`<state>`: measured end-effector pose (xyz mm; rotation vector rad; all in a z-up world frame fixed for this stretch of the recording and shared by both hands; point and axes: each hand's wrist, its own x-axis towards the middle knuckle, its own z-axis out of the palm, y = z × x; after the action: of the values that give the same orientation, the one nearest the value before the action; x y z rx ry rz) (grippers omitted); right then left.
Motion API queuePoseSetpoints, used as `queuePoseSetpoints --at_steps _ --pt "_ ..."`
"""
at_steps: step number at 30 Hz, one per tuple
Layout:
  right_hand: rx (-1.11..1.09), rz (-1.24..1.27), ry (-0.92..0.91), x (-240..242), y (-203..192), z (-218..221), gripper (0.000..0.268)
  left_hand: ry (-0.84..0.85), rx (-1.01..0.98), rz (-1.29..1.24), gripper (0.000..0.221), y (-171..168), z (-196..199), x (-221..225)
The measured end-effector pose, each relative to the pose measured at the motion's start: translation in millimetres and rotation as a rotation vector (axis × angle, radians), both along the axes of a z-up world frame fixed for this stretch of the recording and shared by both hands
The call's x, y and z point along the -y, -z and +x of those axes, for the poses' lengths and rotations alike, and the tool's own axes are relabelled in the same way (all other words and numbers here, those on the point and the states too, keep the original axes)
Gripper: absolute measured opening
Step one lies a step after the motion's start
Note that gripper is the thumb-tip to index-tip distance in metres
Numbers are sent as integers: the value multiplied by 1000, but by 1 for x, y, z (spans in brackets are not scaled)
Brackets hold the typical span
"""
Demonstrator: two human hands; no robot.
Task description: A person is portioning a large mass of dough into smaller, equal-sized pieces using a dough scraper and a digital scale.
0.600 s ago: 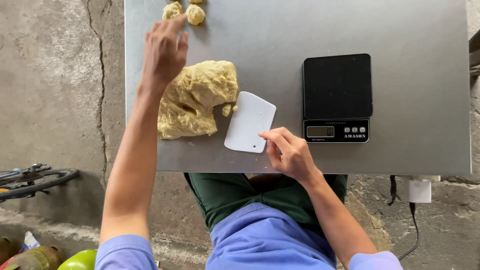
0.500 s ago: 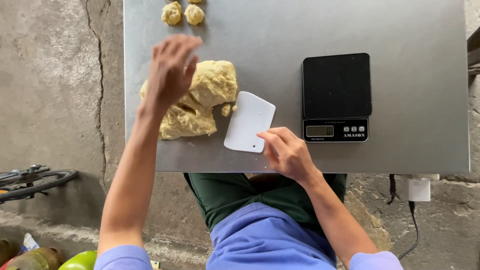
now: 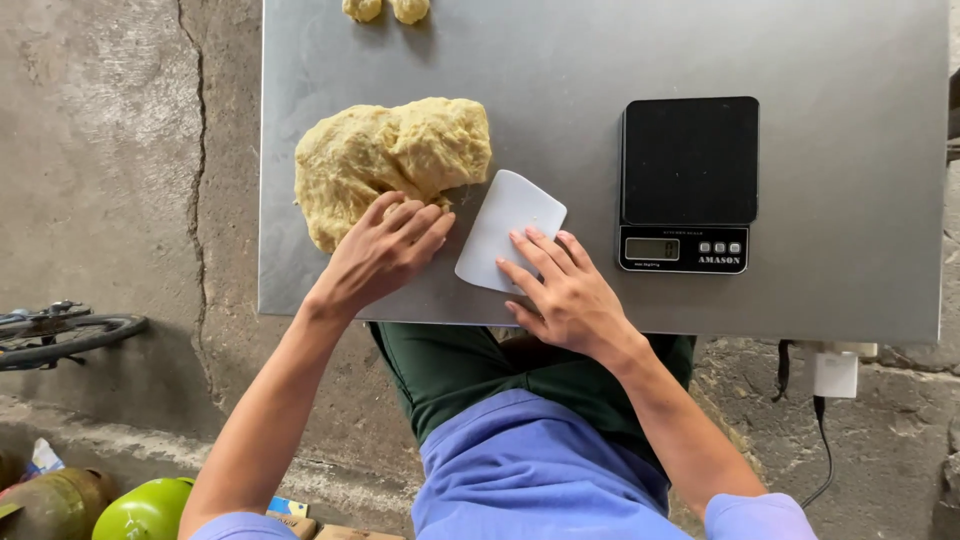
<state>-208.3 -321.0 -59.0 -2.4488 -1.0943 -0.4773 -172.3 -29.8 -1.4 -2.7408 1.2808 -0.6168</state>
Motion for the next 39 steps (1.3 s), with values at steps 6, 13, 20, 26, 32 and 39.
queuePoseSetpoints --at_steps 6,13,20,26,32,39 --pt "-67 -19 20 1 -6 0 68 -58 -26 20 50 2 -8 -15" --pt "-35 -128 -46 1 -8 -7 88 -38 36 -19 18 9 -7 -16" --pt "-48 -87 -67 -4 -6 -10 86 -151 53 -274 15 43 0 23" --pt "-181 -290 -63 -3 -13 -9 110 -343 -153 -97 139 25 37 8" --pt "-112 -351 -79 0 -17 -8 110 -258 -326 -11 121 12 77 30" --pt "69 -145 -180 3 -22 -12 47 -14 -29 -122 29 24 58 31"
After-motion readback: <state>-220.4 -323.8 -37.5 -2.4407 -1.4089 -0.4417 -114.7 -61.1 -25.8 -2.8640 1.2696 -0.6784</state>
